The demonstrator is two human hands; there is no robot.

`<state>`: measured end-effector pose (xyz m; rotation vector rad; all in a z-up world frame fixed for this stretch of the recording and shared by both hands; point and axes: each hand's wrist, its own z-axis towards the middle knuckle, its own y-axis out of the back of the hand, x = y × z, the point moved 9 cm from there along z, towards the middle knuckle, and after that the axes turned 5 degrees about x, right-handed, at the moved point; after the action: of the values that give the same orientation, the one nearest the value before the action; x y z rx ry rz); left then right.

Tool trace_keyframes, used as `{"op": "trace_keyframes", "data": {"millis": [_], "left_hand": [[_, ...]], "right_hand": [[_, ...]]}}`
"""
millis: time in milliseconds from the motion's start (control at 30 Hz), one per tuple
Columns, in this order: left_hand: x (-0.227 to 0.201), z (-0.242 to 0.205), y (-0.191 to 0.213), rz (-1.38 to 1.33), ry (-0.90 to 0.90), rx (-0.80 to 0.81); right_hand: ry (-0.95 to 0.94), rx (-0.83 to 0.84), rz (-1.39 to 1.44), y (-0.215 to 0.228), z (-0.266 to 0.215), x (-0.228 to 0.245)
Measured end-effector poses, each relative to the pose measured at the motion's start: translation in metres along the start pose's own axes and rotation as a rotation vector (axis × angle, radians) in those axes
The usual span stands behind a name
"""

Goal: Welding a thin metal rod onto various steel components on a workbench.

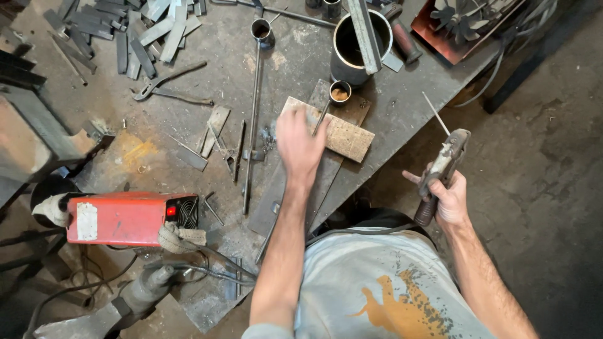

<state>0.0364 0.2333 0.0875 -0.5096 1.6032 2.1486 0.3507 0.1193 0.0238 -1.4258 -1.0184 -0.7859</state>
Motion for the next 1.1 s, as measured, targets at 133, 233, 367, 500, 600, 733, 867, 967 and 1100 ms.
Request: {"op": "trace_keyframes", "data": {"millis": [133,233,367,500,600,733,867,967,1100], "left_hand": [[0.029,-0.075,0.030,0.068,0.161,0.021],[0.050,-0.107,0.016,0.057,0.225,0.081],[0.055,-0.123,-0.009,-0.030,0.177,0.111],[0.060,-0.122,-0.013,0.027,0.231,0.175],[0.062,-0.132,-0.019,0.059,0.253,0.246],[0.059,-0.132,-0.016,0.037,0.265,0.220],[0.057,-0.132,-0.016,0.020,0.269,0.238],[0.055,-0.129,-0.015,0.043,0.263,0.256],[0.058,-0.132,-0.021,0.055,0.262,0.258]], "right_hand": [[0.000,-0.030,0.001,0.004,-0.006,0.002],[0.013,-0.005,0.018,0.006,-0.004,-0.002],[0.013,0.001,-0.017,-0.002,0.001,0.005],[0.027,0.027,-0.043,-0.009,0.007,0.007],[0.039,0.017,-0.113,-0.008,-0.005,0.005],[0.017,-0.029,-0.234,-0.003,-0.013,0.006],[-0.003,-0.040,-0.318,-0.008,-0.015,0.011],[-0.007,-0.035,-0.332,-0.009,-0.015,0.010],[-0.009,-0.030,-0.337,-0.009,-0.018,0.008]]}}
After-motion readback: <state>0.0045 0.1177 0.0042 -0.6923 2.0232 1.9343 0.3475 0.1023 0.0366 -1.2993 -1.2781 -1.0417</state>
